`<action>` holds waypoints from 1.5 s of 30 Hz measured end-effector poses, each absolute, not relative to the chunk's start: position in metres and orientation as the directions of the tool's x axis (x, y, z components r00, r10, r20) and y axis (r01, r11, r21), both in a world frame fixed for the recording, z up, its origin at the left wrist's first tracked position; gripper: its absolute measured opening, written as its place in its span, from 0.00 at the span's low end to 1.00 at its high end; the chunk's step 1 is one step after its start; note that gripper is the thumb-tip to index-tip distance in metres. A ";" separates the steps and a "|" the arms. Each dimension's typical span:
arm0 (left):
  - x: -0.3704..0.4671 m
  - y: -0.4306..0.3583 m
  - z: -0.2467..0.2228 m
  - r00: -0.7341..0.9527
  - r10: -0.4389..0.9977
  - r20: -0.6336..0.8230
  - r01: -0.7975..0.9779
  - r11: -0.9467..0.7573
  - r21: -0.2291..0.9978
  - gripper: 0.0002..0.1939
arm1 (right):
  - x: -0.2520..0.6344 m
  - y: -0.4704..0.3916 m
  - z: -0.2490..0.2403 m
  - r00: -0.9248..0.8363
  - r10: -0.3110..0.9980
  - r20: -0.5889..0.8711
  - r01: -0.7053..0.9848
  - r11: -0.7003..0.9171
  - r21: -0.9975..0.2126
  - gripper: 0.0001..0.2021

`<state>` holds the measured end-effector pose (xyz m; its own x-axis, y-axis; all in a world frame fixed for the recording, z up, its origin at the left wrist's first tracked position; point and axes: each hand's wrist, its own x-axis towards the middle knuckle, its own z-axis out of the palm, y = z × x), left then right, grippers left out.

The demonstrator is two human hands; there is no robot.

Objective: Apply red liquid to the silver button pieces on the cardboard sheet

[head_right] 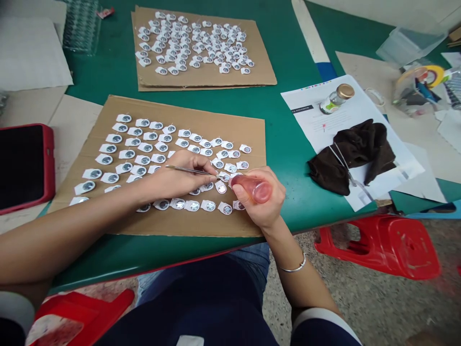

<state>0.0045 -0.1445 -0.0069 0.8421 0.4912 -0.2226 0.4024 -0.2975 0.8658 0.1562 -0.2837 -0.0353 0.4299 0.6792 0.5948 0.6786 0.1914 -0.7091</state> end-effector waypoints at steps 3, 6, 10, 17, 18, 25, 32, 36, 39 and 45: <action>0.004 -0.144 -0.011 0.835 0.513 -0.200 0.390 -0.294 0.873 0.08 | 0.164 -0.281 -0.029 0.605 0.574 0.552 0.480 0.289 -0.828 0.09; 0.002 -0.143 -0.009 0.823 0.552 -0.131 0.353 -0.317 0.880 0.05 | 0.182 -0.273 -0.010 0.709 0.523 0.474 0.275 0.414 -0.868 0.11; 0.001 -0.143 0.008 0.789 0.614 0.014 0.290 -0.392 0.873 0.05 | 0.215 -0.253 0.021 0.652 0.551 0.522 0.319 0.425 -0.847 0.10; 0.012 -0.144 0.007 0.783 0.551 0.288 0.219 -0.677 0.702 0.04 | 0.232 -0.204 0.025 0.596 0.654 0.465 0.232 0.414 -0.880 0.15; 0.013 -0.145 0.004 0.788 0.526 0.320 0.202 -0.711 0.673 0.04 | 0.230 -0.201 0.019 0.597 0.656 0.463 0.241 0.403 -0.883 0.15; 0.011 -0.155 -0.018 0.833 0.404 0.378 0.110 -0.790 0.604 0.04 | 0.234 -0.209 -0.009 0.607 0.649 0.458 0.323 0.325 -0.889 0.15; 0.011 -0.156 -0.026 0.868 0.360 0.342 0.114 -0.815 0.569 0.04 | 0.225 -0.214 0.003 0.638 0.605 0.477 0.345 0.329 -0.879 0.16; 0.011 -0.155 -0.028 0.874 0.363 0.323 0.135 -0.820 0.556 0.05 | 0.218 -0.215 0.001 0.629 0.603 0.491 0.324 0.370 -0.871 0.15; 0.011 -0.155 -0.028 0.875 0.364 0.319 0.137 -0.819 0.558 0.06 | 0.217 -0.214 -0.002 0.618 0.607 0.499 0.316 0.390 -0.865 0.14; 0.012 -0.154 -0.026 0.886 0.337 0.320 0.122 -0.832 0.541 0.08 | 0.213 -0.213 -0.001 0.602 0.610 0.514 0.254 0.464 -0.849 0.11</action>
